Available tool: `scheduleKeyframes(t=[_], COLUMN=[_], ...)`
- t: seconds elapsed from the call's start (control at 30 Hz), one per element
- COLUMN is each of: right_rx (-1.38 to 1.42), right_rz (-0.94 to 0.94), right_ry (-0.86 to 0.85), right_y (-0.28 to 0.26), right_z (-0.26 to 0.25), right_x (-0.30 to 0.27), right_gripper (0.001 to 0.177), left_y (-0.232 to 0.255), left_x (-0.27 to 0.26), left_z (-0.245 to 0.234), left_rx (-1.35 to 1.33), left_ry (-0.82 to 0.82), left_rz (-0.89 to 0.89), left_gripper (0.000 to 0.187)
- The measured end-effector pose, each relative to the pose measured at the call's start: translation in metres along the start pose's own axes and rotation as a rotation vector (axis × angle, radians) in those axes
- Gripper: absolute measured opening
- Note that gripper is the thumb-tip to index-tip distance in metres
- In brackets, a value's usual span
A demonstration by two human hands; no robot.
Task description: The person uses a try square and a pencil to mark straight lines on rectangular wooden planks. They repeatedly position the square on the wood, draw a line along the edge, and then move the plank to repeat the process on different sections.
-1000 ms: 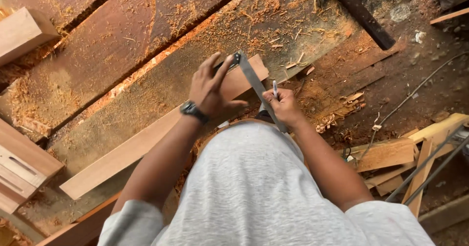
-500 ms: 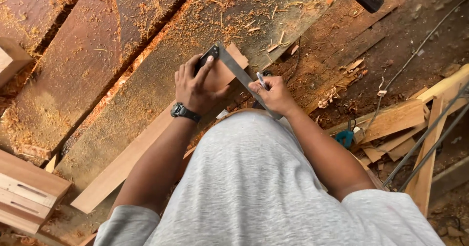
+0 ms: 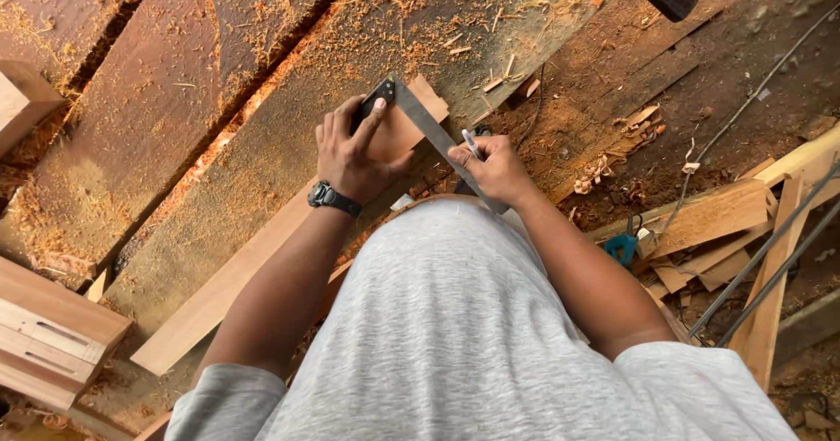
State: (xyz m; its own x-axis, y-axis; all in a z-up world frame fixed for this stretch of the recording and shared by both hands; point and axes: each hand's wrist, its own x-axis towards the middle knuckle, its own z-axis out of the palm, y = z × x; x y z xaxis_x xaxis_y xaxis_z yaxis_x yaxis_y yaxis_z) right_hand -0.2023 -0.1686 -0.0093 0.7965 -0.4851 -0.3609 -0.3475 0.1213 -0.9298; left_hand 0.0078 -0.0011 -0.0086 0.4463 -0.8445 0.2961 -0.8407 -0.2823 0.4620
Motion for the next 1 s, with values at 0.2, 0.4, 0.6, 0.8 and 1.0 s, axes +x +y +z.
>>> scheduleKeyframes(t=[0.2,0.4,0.6,0.8,1.0], right_rx=[-0.013,-0.014,-0.02,-0.196,-0.437], right_rz=[-0.001,0.001,0.019,-0.047,-0.405], right_ry=[0.0,0.002,-0.015,0.173,0.346], right_y=[0.001,-0.001,0.004,0.002,-0.074], right_z=[0.001,0.0,-0.001,-0.009,-0.041], right_x=[0.001,0.0,0.001,-0.003,-0.002], right_gripper=[0.028,0.026,0.025,0.015,0.018], left_y=[0.0,0.0,0.002,0.007,0.006], left_x=[0.0,0.0,0.001,0.004,0.001], left_z=[-0.001,-0.002,-0.003,-0.013,-0.005], left_rx=[-0.009,0.013,0.025,0.009,0.018], left_ry=[-0.004,-0.015,-0.006,-0.042,-0.013], left_rz=[-0.005,0.006,0.015,-0.007,-0.02], left_gripper=[0.092,0.089,0.092,0.088,0.083])
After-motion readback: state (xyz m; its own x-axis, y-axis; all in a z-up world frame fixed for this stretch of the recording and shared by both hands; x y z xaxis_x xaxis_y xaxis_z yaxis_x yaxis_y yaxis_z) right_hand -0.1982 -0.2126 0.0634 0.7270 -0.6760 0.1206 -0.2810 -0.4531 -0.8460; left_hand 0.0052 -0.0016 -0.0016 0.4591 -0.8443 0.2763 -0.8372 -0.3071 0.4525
